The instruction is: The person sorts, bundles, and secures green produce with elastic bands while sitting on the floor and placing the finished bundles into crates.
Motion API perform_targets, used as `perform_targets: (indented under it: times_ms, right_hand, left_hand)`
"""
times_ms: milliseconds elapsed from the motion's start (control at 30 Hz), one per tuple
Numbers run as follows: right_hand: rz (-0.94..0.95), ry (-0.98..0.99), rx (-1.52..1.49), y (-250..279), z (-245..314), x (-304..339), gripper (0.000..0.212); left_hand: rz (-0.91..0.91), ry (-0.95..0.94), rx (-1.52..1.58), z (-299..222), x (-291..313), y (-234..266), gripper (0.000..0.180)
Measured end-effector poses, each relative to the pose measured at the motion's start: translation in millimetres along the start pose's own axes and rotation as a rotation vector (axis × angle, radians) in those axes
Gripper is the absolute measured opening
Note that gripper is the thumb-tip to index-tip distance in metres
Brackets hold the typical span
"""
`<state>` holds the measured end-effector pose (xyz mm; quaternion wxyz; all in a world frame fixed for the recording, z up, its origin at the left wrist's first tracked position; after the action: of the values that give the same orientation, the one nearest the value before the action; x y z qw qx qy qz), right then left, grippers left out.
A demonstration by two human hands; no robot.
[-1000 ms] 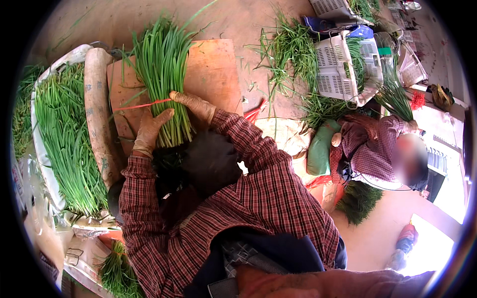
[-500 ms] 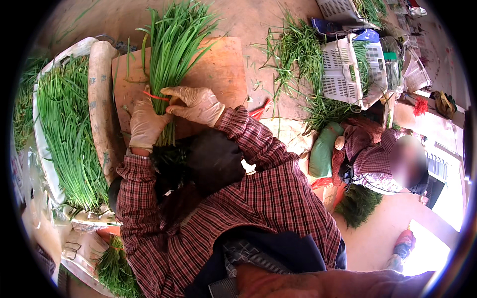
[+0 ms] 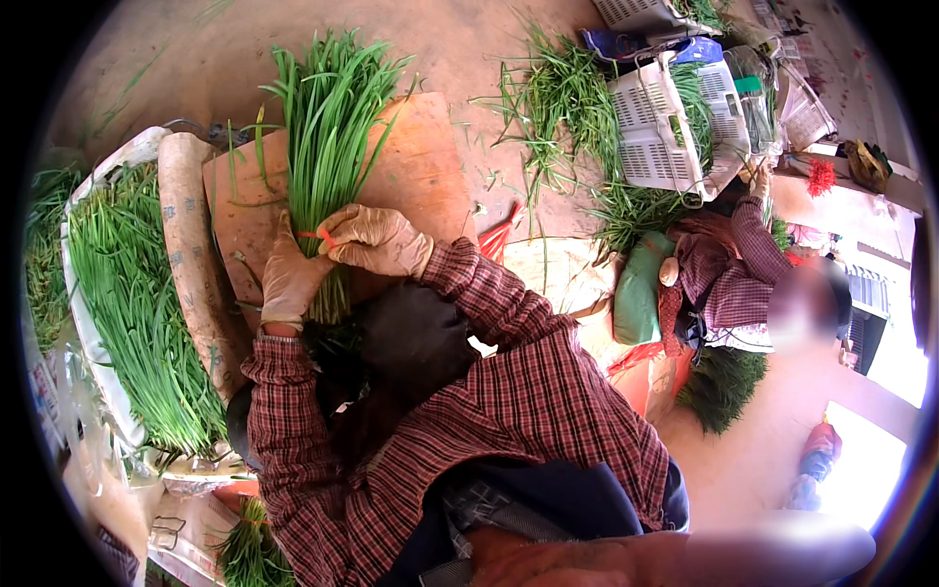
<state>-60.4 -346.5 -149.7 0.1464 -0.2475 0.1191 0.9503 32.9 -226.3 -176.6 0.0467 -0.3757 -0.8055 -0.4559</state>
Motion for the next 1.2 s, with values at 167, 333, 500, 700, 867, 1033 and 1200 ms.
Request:
perform_targets:
  times_ms: [167, 333, 500, 700, 867, 1033, 1200]
  right_hand:
    - [0.209, -0.700, -0.415, -15, -21, 16, 0.007]
    - [0.220, -0.409, -0.092, -14, -4, 1, 0.009]
    - [0.298, -0.252, 0.014, -40, 6, -34, 0.015]
    - [0.552, -0.218, 0.238, -49, 33, -53, 0.018]
    - [0.418, -0.201, 0.205, -14, 62, -55, 0.034]
    - [0.693, -0.662, 0.489, 2, 44, -34, 0.061]
    - [0.774, -0.475, 0.582, -15, 70, -29, 0.059]
  left_hand:
    - [-0.122, -0.103, -0.068, 5, -1, -15, 0.101]
    - [-0.101, -0.057, 0.081, 1, 4, -31, 0.098]
    - [-0.213, -0.127, -0.082, 9, 6, -47, 0.075]
    - [-0.223, -0.156, 0.404, 23, 4, -31, 0.061]
    - [-0.147, -0.145, 0.901, 22, 30, -7, 0.049]
    - [0.049, -0.127, 1.496, 65, 48, -24, 0.049]
    - [-0.285, -0.365, 1.351, -5, 73, 45, 0.043]
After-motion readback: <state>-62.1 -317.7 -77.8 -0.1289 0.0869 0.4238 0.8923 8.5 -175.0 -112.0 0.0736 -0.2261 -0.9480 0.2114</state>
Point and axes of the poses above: each hand's wrist, its own x-axis away from the middle knuckle, its own y-axis out of the back of the hand, z = x × y, the point moved 7 cm from there along -x, towards the middle knuckle
